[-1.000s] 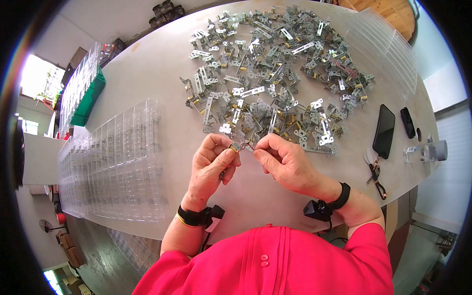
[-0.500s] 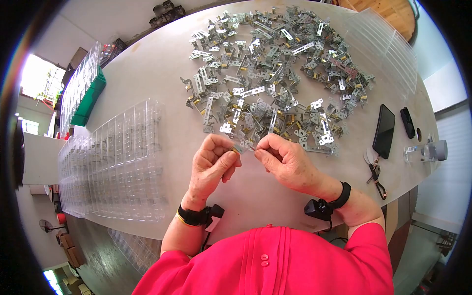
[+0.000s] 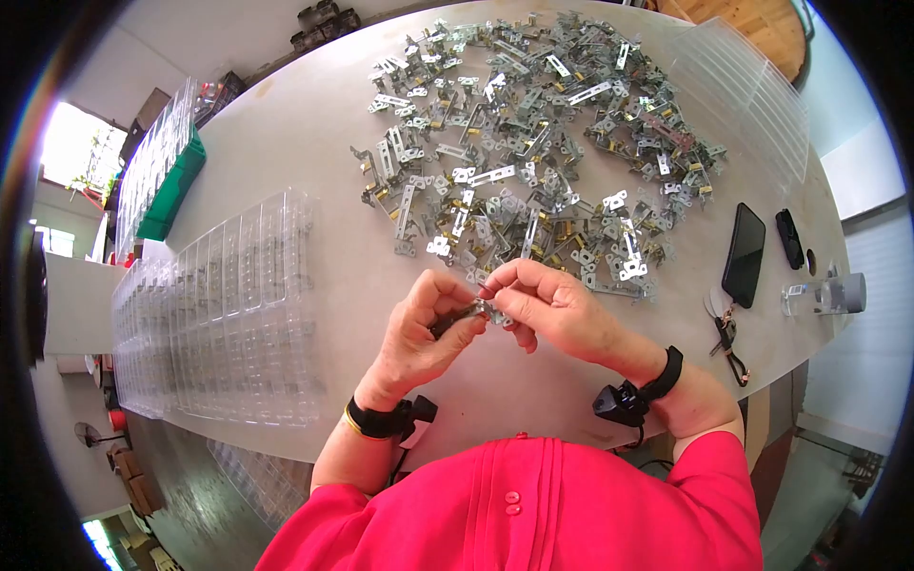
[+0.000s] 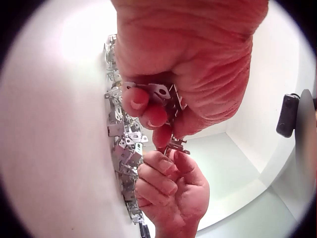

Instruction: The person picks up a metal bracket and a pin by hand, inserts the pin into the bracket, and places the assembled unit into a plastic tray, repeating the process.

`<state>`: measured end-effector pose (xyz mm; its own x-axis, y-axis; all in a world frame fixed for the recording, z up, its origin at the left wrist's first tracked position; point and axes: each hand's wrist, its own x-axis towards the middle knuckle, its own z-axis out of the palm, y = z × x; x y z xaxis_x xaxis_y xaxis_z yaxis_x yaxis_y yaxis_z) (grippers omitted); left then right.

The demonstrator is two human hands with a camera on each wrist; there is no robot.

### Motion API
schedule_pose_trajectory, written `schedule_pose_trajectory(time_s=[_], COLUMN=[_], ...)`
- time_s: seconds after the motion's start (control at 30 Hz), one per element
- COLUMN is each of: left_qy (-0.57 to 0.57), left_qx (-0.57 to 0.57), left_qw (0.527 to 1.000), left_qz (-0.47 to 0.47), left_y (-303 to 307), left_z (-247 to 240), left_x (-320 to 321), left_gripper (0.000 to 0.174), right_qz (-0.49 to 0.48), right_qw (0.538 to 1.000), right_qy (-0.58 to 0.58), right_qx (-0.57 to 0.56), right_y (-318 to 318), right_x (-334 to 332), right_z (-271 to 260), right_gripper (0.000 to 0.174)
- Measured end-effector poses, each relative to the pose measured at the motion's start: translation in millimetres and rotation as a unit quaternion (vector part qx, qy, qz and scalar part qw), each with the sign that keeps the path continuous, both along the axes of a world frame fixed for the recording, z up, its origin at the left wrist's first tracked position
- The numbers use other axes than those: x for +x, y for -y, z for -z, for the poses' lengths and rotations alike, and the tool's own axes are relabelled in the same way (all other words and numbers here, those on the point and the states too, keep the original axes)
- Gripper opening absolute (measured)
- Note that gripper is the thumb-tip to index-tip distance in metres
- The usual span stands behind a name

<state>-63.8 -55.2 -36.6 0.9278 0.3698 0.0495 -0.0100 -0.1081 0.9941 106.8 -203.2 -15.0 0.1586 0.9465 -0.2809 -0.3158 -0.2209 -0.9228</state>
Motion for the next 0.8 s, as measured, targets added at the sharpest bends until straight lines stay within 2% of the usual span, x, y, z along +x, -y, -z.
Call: schedule_pose_trajectory(time_s=[0.03, 0.17, 0.27, 0.33, 0.47, 0.53, 0.67, 0.73, 0.8], left_qy=[-0.013, -0.008, 0.0, 0.002, 0.012, 0.051, 0.047, 0.058, 0.067], left_qx=[0.041, 0.08, 0.116, 0.121, 0.132, 0.126, 0.149, 0.106, 0.113], left_qw=[0.999, 0.997, 0.993, 0.993, 0.991, 0.99, 0.988, 0.993, 0.991], left_qz=[0.009, 0.006, 0.01, 0.014, 0.009, -0.031, -0.014, 0.001, -0.004], left_y=[1, 6, 7, 8, 9, 10, 8, 9, 7], left_z=[-2, -11, -9, -7, -6, 1, -3, -7, -10], left_x=[1, 2, 2, 3, 1, 1, 1, 1, 0], left_gripper=[0.029, 0.034, 0.036, 0.036, 0.034, 0.033, 0.034, 0.037, 0.036], right_qz=[-0.006, 0.003, 0.029, 0.075, 0.079, 0.054, 0.024, 0.043, 0.053], right_qw=[0.999, 0.998, 0.992, 0.97, 0.986, 0.995, 0.993, 0.989, 0.988], right_qy=[0.042, 0.056, 0.109, 0.173, 0.1, 0.06, 0.1, 0.11, 0.116], right_qx=[0.016, 0.0, 0.051, 0.151, 0.109, 0.06, 0.064, 0.087, 0.092], right_y=[0, 1, 0, -2, 0, 0, 2, 1, 2], right_x=[-1, -2, -5, -6, -8, -10, -8, -7, -7], right_z=[2, 4, 12, 21, 8, -2, 1, 2, 0], right_gripper=[0.017, 0.016, 0.013, 0.011, 0.01, 0.01, 0.01, 0.008, 0.008])
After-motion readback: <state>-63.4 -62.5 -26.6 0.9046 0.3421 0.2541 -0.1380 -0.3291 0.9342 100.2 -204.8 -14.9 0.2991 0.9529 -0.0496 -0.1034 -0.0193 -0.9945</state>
